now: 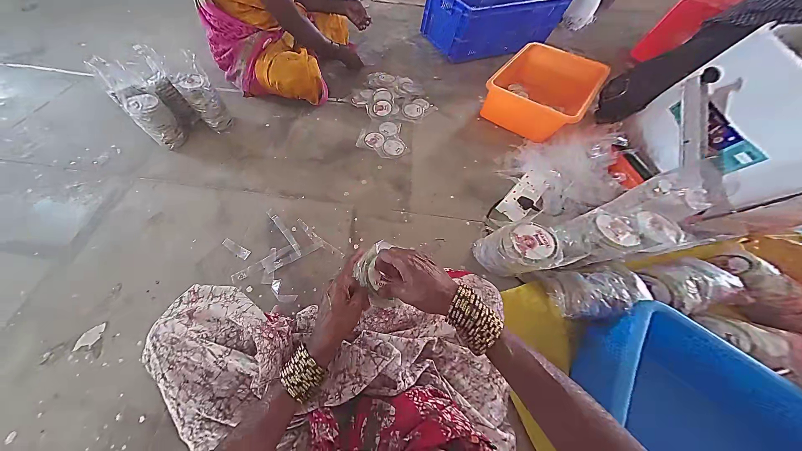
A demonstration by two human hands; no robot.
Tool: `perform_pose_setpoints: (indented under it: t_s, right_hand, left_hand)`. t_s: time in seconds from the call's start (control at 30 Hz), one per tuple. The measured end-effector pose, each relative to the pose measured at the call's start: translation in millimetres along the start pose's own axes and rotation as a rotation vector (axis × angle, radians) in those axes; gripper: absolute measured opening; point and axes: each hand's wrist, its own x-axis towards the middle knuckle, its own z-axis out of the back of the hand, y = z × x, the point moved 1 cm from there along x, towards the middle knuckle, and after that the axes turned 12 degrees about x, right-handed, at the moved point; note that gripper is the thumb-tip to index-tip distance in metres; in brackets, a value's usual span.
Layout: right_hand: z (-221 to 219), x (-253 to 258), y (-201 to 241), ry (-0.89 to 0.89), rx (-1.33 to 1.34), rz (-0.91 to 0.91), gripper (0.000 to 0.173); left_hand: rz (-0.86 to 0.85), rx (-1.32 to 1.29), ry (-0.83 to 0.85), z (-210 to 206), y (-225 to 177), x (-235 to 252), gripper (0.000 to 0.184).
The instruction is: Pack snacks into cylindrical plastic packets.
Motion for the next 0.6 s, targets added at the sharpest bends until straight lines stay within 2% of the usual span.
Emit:
perform_pose_setpoints:
  t_s: [0.07,0.17,0.23,0.4,0.5,0.6]
  right_hand:
    - [-3.7,8.6,-0.2,0.051,-0.003,-0.052,0.040]
    - [-7.4,13.4,15.7,0.086,-0.123,-0.229,0.040]
    - [-10.6,15.1,25.0,0.064,-0.152,-0.290,0.038]
    - [-14.7,17.2,21.4,-0.001,-0.107,-0.272,0.043]
    - [-18.9,11.1,24.2,0.006,-0.110,-0.240,0.035]
    - [-24.2,5.9,25.5,0.006,-0.103,-0.181,0.034]
  left_hand:
    - [-0.032,0.055,-0.022,-1.0,3.5,-10.0,0.069]
    - [-0.058,0.096,-0.051,-4.0,5.1,-14.9,0.066]
    - [-0.063,0.086,-0.057,-3.3,3.7,-14.7,0.061]
    - [-0.079,0.013,-0.068,-0.7,8.7,-11.8,0.058]
    - [0.025,0.007,0.027,3.7,10.9,-7.7,0.061]
    - [0.070,0.005,0.028,5.4,14.4,-2.1,0.050]
